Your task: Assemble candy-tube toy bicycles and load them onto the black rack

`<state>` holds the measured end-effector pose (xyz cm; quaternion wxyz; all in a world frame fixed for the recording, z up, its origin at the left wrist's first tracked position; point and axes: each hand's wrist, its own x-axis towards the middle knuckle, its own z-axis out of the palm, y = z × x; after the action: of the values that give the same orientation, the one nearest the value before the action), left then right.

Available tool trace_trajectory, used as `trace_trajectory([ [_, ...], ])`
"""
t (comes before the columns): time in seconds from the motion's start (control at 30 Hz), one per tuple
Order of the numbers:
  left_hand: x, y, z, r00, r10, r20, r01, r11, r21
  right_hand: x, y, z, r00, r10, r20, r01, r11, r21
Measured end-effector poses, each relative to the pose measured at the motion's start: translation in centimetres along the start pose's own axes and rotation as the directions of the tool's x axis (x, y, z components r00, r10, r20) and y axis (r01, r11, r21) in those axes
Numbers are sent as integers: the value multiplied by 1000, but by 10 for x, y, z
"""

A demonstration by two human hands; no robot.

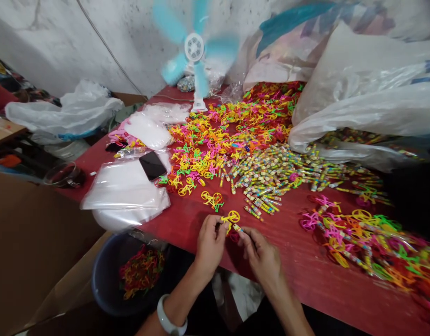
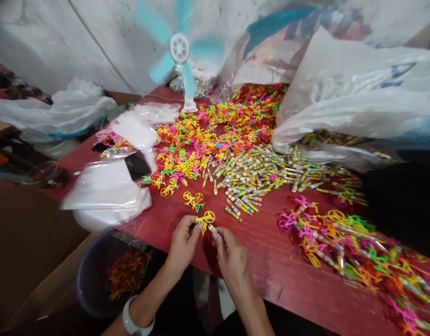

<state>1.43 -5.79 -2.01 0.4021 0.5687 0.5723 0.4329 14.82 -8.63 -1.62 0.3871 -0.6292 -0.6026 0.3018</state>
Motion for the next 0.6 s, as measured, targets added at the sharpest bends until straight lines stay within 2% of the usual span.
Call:
trace_trajectory([
  [0.27,1,-2,2,998,67,-22,-66,997,41,5,1,3,999,-12,43,13,999,-39],
  [0.47,4,4,-1,991,5,137,-3,1000,-10,16,7,-10,984,-25,174,3,991,130],
  [0.53,3,6,3,983,5,184,0,1000,-25,16,12,-18,979,-6,206,-22,991,134],
  [0.6,5,7,6,976,28,218,-23,999,-30,13,20,-34,983,37,179,-54,994,95],
])
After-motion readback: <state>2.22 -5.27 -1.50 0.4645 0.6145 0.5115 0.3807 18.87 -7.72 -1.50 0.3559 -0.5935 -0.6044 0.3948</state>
